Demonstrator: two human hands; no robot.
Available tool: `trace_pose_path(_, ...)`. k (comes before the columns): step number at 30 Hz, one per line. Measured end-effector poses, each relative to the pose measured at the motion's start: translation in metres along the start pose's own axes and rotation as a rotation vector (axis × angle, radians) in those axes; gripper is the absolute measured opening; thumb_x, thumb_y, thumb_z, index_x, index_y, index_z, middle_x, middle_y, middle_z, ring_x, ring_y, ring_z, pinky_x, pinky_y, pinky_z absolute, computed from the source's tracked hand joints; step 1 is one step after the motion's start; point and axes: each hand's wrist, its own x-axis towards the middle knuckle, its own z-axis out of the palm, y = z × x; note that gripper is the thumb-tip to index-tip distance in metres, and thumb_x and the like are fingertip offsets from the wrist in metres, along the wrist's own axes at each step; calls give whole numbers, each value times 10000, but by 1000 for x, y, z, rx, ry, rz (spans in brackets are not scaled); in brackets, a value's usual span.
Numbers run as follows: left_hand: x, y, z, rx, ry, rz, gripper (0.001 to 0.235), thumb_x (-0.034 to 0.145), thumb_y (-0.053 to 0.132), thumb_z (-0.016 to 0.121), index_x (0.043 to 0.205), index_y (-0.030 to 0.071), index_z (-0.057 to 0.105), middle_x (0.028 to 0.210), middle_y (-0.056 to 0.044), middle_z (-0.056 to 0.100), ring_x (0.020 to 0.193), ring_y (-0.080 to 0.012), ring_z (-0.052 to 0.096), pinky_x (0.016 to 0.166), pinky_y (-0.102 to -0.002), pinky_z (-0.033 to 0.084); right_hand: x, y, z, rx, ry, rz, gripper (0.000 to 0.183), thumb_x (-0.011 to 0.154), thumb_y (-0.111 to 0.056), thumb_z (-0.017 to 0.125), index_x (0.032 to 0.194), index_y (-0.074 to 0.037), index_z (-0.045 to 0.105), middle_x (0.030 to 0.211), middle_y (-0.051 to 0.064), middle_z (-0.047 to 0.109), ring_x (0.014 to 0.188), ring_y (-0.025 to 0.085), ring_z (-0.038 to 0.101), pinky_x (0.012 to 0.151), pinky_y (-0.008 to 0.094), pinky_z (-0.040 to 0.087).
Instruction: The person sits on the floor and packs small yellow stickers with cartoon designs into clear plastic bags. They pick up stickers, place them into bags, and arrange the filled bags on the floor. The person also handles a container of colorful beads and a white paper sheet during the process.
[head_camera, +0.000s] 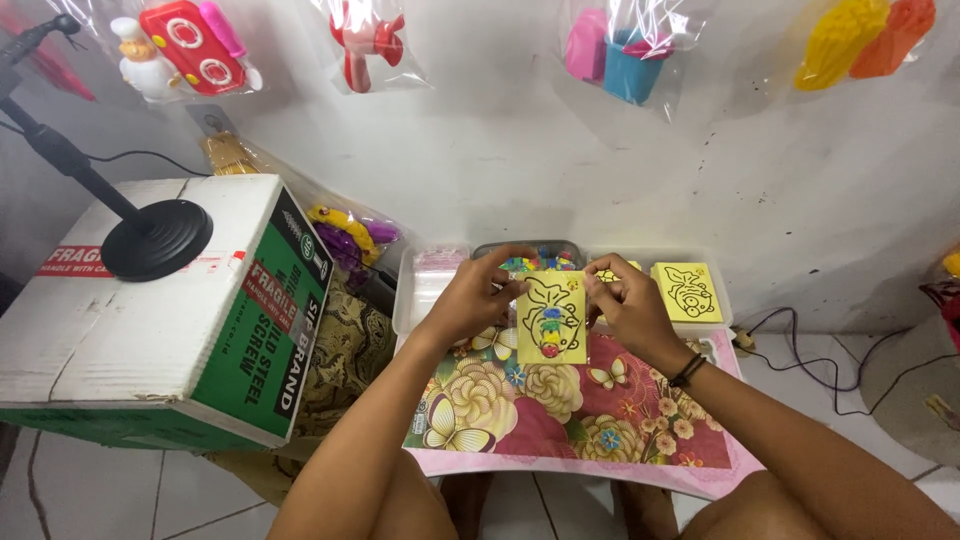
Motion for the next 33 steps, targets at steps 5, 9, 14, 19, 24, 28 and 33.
trace_pose_path(5,-1,1,0,-3,14,-2,397,971,61,617,1355,155,585,665,-145,686,526,-238,709,558,-299,581,1,3,-4,-15,-65,-26,286,923,-108,676,1187,-57,580,610,149,702,548,197,670,595,307,533)
trace_pose_path(9,-4,5,3,11,26,19,389,970,30,601,1351,106,586,665,-169,672,511,-254,704,552,-293,576,3,16,-6,25,-94,-26,343,913,-73,667,1239,-57,562,641,154,713,549,206,685,564,313,552)
trace_pose_path(14,3,-4,2,7,77,34,371,973,49,613,1338,118,597,682,-170,683,503,-255,704,528,-300,577,2,10,-7,111,-130,-12,596,870,-5,630,1425,-80,428,804,125,641,680,205,667,626,345,590)
trace_pose_path(19,2,1,2,11,111,45,354,968,58,630,1316,112,600,717,-175,690,521,-273,714,537,-315,575,-3,-4,-4,60,-125,-7,841,810,83,596,1556,-134,272,947,118,521,771,213,622,644,353,592)
trace_pose_path(24,4,2,5,-69,112,70,363,959,5,604,1305,112,616,695,-177,678,513,-266,713,533,-322,604,-2,-2,-4,30,-96,-13,813,827,78,578,1553,-145,289,893,110,518,681,210,625,572,327,562)
trace_pose_path(28,2,2,8,-111,103,59,354,975,8,573,1310,115,614,704,-182,689,515,-281,719,538,-342,624,-3,-3,-4,19,-76,-15,795,829,68,600,1544,-136,319,859,110,532,641,206,620,541,322,552)
trace_pose_path(33,3,-5,10,-93,69,74,351,983,19,586,1320,114,597,743,-202,684,545,-321,727,504,-354,616,-2,3,-5,-20,-53,-18,721,852,-9,670,1504,-103,376,757,124,565,567,214,621,505,317,521)
